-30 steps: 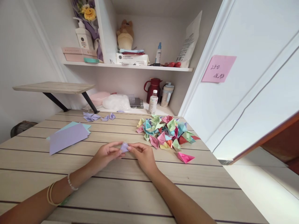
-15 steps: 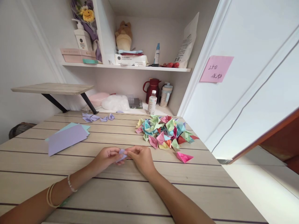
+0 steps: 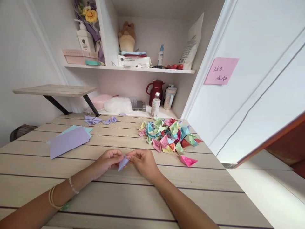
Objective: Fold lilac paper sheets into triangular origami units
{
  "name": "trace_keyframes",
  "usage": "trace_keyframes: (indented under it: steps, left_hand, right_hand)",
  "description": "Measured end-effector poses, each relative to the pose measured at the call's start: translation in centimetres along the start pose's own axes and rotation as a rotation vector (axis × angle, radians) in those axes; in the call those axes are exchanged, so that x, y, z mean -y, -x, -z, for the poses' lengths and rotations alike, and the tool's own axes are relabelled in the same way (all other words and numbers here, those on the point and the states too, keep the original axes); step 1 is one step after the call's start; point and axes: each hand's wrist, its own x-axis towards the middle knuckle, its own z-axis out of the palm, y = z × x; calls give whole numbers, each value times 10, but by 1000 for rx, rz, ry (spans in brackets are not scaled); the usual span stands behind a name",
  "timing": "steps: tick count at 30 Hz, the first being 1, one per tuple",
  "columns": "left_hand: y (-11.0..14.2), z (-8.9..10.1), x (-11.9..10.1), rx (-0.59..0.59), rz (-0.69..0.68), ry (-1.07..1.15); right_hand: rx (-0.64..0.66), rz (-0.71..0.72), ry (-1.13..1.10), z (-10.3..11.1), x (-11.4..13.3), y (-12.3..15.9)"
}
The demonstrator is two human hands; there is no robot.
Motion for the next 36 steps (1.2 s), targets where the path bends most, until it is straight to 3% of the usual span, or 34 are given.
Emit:
trace_keyframes:
  steps: [7,28,36]
  left_hand:
    - [1,1,-3,-8,-113,125]
    - [-5,1,10,-19,-52,313]
    - [-3,-2,8,98,2,322]
  right_hand:
    - [-28,67,-117,-5,2,1]
    - [-200,253,303,-4,-8,0]
    - [-270,393,497,-14,3,8]
